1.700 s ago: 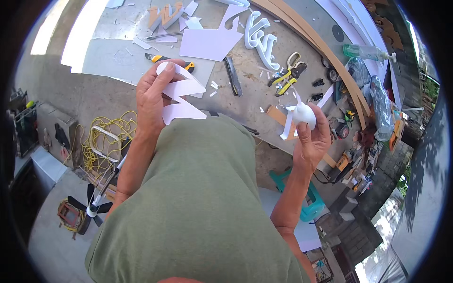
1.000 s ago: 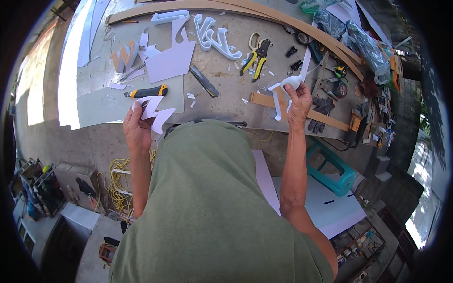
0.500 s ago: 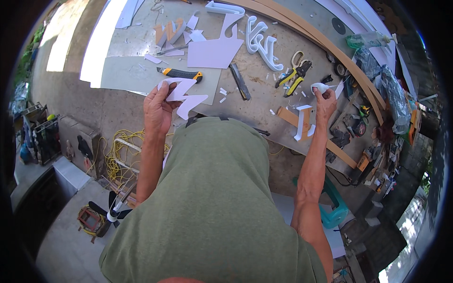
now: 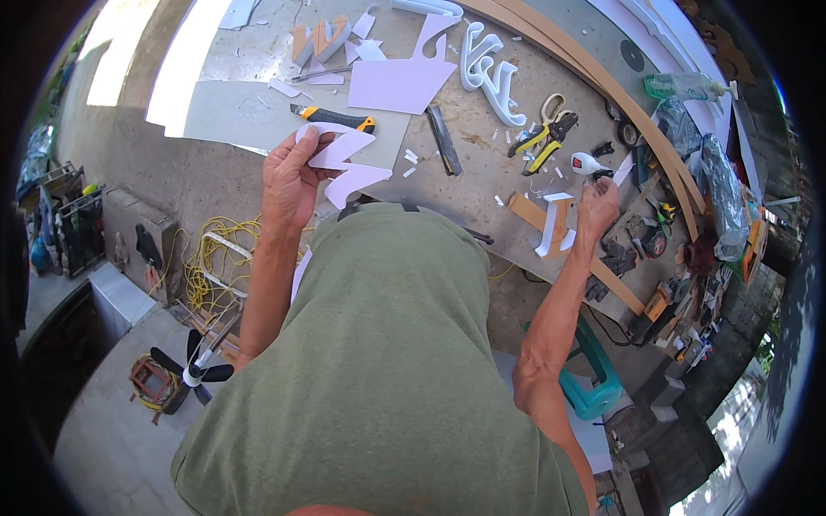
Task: The person is finishing white foam-board or plastic letters for a sign, including sanding edges, applying adhesive, and arranging them on a table.
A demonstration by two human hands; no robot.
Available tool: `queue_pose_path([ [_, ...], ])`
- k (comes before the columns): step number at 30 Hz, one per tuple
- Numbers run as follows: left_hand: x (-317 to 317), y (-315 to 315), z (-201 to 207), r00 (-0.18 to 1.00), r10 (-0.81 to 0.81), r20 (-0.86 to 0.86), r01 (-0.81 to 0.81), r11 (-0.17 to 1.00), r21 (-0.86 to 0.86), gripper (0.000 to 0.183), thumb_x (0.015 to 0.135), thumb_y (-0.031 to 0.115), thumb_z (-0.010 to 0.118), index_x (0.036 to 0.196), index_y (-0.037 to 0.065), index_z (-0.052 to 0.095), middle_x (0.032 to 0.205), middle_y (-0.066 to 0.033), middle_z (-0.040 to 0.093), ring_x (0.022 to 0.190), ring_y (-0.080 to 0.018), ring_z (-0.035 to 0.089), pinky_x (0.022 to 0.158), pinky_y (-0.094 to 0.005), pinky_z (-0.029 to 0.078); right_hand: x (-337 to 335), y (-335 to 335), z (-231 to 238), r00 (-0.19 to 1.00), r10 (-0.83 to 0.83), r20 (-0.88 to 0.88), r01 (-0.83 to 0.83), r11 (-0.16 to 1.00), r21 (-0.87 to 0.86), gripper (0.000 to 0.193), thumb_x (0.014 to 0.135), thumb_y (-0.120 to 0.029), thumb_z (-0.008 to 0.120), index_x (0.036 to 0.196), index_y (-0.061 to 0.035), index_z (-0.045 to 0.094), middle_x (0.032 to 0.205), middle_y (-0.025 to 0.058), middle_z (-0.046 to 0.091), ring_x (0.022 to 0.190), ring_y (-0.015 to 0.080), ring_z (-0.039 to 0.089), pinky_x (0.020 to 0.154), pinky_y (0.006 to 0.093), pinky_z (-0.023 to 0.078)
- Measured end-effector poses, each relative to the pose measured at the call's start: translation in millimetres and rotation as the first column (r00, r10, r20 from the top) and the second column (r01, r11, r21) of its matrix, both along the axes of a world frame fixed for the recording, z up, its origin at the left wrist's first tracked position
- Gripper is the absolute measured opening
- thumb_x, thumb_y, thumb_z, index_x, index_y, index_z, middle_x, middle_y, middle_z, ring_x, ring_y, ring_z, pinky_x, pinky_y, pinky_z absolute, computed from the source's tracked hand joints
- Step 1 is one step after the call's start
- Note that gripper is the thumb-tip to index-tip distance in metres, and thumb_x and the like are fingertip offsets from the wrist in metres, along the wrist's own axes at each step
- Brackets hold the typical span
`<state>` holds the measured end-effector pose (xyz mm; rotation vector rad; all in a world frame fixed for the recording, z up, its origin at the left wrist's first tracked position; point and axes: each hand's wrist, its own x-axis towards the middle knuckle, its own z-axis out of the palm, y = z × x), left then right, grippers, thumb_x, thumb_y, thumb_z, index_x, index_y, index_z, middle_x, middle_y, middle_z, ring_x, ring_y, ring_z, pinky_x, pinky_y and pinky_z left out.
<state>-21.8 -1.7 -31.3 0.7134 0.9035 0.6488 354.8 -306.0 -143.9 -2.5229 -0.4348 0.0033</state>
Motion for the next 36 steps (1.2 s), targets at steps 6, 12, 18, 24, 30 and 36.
queue_pose_path([
  [6,8.4,-2.7,3.6,0.995,-0.103,0.009,0.102,0.994,0.044,0.022,0.096,0.018,0.062,0.101,-0.002,0.068,0.092,-0.0121,0.071,0.078,-0.0163,0.069,0.064,-0.0315,0.058,-109.7,60.0,106.1,0.905,0.145,-0.401,0.052,0.896,0.442,0.021,0.094,-0.015,0.064,0.107,0.0013,0.067,0.089,0.0066,0.068,0.074,0.0123,0.063,0.066,0.0249,0.05],
  [12,24.5,-10.3,11.5,0.974,-0.228,-0.019,0.228,0.968,0.103,0.027,0.095,0.024,0.063,0.101,-0.002,0.069,0.088,-0.0103,0.07,0.072,-0.0138,0.067,0.057,-0.029,0.055,-188.3,124.8,139.2,0.467,0.589,-0.659,-0.027,0.755,0.656,0.027,0.096,-0.022,0.063,0.109,0.0018,0.067,0.09,0.0056,0.068,0.072,0.0079,0.059,0.061,0.0215,0.046],
  [18,25.5,-14.4,12.3,0.925,-0.378,-0.034,0.38,0.922,0.08,0.022,0.095,0.02,0.064,0.104,0.0,0.069,0.09,-0.0069,0.071,0.08,-0.0118,0.066,0.07,-0.0265,0.051,-193.9,141.1,148.9,0.346,0.617,-0.707,-0.103,0.774,0.625,0.027,0.093,-0.027,0.067,0.103,-0.001,0.069,0.08,0.0026,0.068,0.068,0.006,0.057,0.057,0.0201,0.043],
  [24,22.7,-14.9,15.1,0.916,-0.4,-0.032,0.401,0.914,0.052,0.029,0.098,0.026,0.059,0.106,-0.001,0.068,0.091,-0.0099,0.071,0.079,-0.0135,0.067,0.068,-0.0271,0.052,-195.5,140.8,147.4,0.345,0.588,-0.732,-0.094,0.797,0.596,0.023,0.092,-0.023,0.069,0.098,-0.0008,0.069,0.077,0.0041,0.069,0.064,0.0059,0.058,0.055,0.0202,0.043],
  [30,8.9,-9.3,8.7,0.941,-0.325,0.092,0.328,0.944,-0.025,0.035,0.1,0.03,0.054,0.107,-0.003,0.066,0.092,-0.0161,0.072,0.079,-0.0183,0.07,0.069,-0.0282,0.053,-196.0,140.1,138.2,0.338,0.583,-0.739,0.138,0.746,0.651,0.017,0.093,-0.016,0.066,0.097,-0.0004,0.069,0.079,0.0073,0.07,0.063,0.0082,0.059,0.056,0.0219,0.044],
  [36,7.1,-14.8,10.3,0.923,-0.382,-0.039,0.384,0.921,0.066,0.027,0.097,0.024,0.061,0.105,-0.001,0.068,0.091,-0.0137,0.072,0.078,-0.0157,0.069,0.069,-0.0283,0.053,-194.5,140.9,132.4,0.307,0.595,-0.743,0.182,0.729,0.66,0.017,0.093,-0.016,0.066,0.098,0.0006,0.068,0.08,0.0088,0.07,0.064,0.0096,0.06,0.058,0.0232,0.045],
])
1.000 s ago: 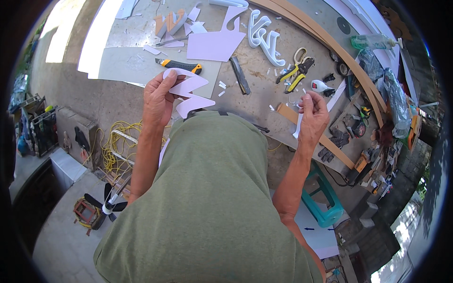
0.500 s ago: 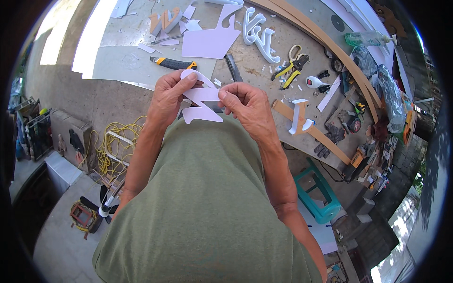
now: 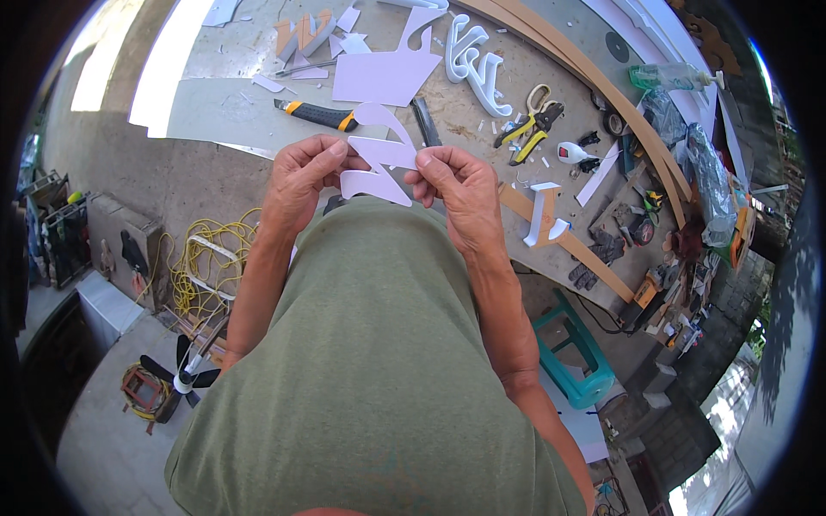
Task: The person is finishing white foam-board or plastic letters for a sign, including sanding edges, applying adhesive, and arranging them on a table.
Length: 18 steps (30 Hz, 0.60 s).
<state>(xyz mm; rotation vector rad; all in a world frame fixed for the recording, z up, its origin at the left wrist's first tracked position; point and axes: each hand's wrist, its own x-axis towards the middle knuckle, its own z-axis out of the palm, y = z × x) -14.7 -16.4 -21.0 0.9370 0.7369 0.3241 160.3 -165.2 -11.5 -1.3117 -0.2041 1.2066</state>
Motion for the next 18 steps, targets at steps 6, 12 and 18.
queue_pose_path([
  [6,3.7,-3.0,-2.8,0.999,0.031,-0.017,-0.03,0.999,0.044,0.019,0.094,0.017,0.065,0.1,-0.001,0.07,0.086,-0.011,0.072,0.077,-0.014,0.067,0.069,-0.0275,0.052,-1.5,-0.2,-3.9,0.999,0.013,-0.037,-0.013,1.0,0.003,0.018,0.093,-0.016,0.066,0.099,0.0007,0.068,0.081,0.0091,0.071,0.065,0.0098,0.06,0.059,0.0231,0.045],
  [12,6.7,-6.9,4.8,0.993,0.116,-0.009,-0.113,0.976,0.189,0.018,0.093,0.015,0.066,0.099,-0.002,0.07,0.083,-0.0085,0.071,0.076,-0.0128,0.066,0.071,-0.0265,0.053,-5.6,-1.9,-4.9,0.994,0.103,-0.04,-0.102,0.995,0.012,0.02,0.095,-0.017,0.065,0.103,0.0008,0.066,0.083,0.0089,0.07,0.068,0.0103,0.061,0.06,0.0237,0.047],
  [18,11.6,-7.3,13.6,0.988,0.157,-0.009,-0.15,0.955,0.255,0.018,0.092,0.014,0.068,0.099,-0.003,0.07,0.082,-0.0083,0.07,0.073,-0.0123,0.067,0.068,-0.0245,0.053,-7.8,-4.1,-2.5,0.992,0.12,-0.048,-0.118,0.992,0.038,0.021,0.095,-0.018,0.065,0.104,0.0008,0.065,0.084,0.0088,0.07,0.069,0.0108,0.062,0.061,0.024,0.048],
])
